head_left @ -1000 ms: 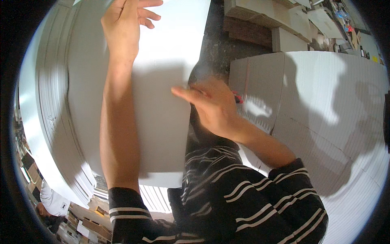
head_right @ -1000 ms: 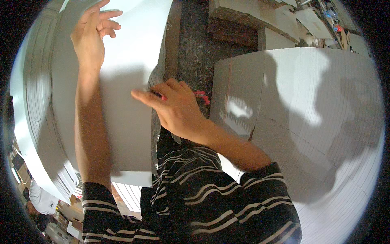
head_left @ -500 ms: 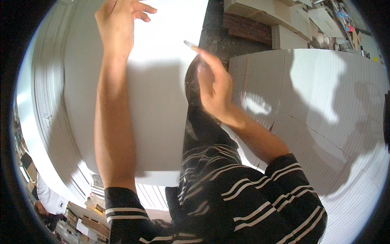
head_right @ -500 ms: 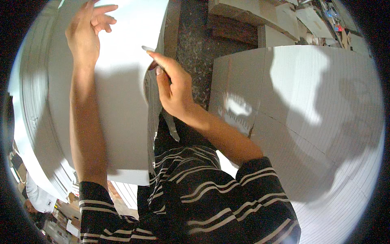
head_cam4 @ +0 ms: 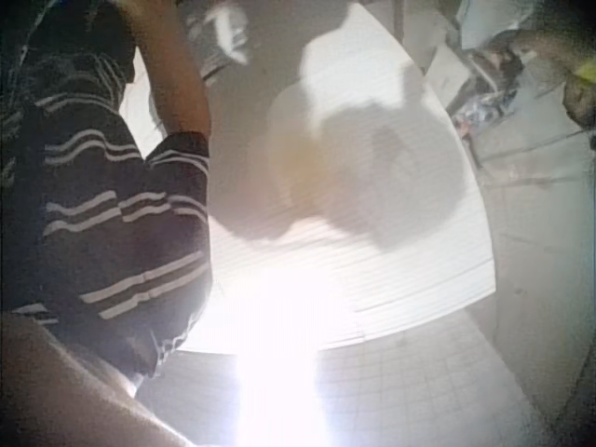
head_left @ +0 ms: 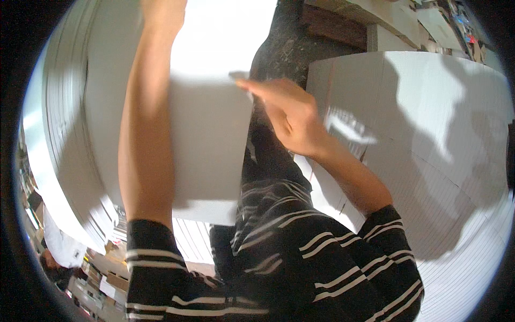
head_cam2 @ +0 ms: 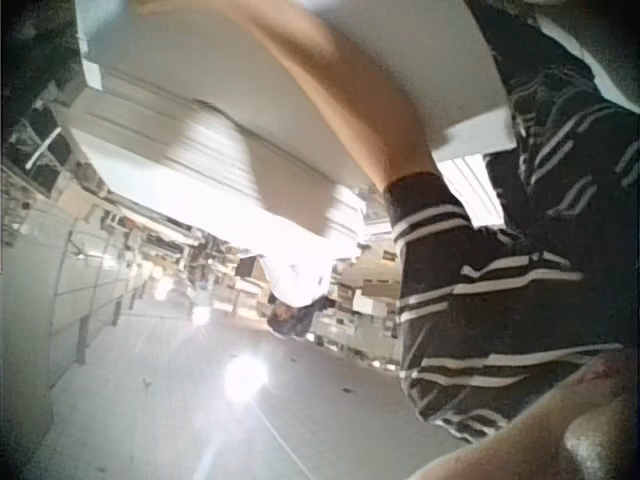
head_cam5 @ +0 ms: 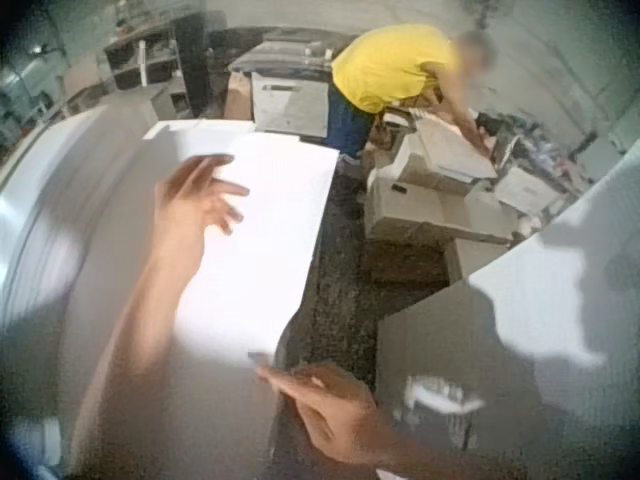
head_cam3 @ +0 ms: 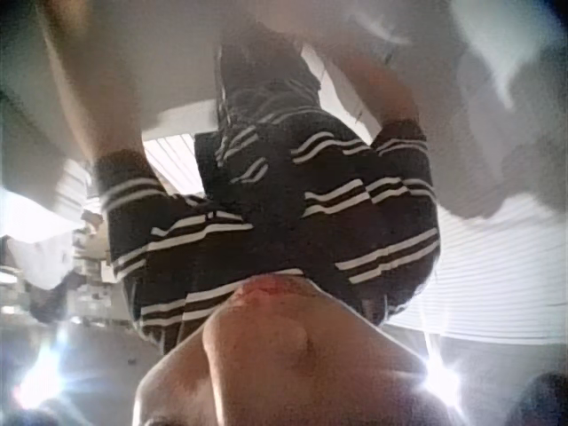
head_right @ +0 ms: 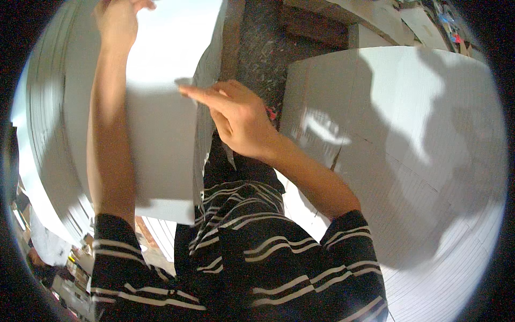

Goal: The person uses a utility knife to cut large white sheets on a workbench. They repeatedly score the sheets, snap them apart, and stack the cut pieces. Another person is visible in the background handling similar materials.

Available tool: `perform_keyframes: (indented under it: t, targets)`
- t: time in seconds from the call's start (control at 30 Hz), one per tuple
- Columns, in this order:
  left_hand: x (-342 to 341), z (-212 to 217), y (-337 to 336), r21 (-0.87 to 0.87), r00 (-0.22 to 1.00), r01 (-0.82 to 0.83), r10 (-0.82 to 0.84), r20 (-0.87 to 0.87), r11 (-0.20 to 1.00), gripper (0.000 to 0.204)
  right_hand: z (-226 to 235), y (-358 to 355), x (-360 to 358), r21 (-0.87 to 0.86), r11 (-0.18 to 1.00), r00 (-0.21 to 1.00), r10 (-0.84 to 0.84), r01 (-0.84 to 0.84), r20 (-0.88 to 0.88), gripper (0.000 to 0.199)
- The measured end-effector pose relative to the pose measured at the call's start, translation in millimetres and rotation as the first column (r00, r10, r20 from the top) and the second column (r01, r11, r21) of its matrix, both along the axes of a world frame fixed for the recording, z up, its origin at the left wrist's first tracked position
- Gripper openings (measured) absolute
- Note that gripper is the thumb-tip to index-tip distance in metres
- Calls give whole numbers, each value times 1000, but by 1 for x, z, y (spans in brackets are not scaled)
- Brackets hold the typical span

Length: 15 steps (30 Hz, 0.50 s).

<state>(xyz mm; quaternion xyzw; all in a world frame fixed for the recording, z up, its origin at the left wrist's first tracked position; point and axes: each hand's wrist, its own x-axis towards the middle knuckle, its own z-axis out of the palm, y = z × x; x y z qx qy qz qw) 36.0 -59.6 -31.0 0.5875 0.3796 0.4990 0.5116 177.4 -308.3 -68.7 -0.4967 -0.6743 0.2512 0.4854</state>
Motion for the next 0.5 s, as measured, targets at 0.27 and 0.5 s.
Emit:
perform_keyframes:
  t: [0.27,0.5]
  targets:
    - [25,12,-15,20,999,-24,25,-44,1000,36,5,-102,-33,-44,999,956,17,-4,294,57]
    - [33,7,-18,64,997,44,-48,56,997,33,5,-231,-94,-356,914,892,316,-195,323,62]
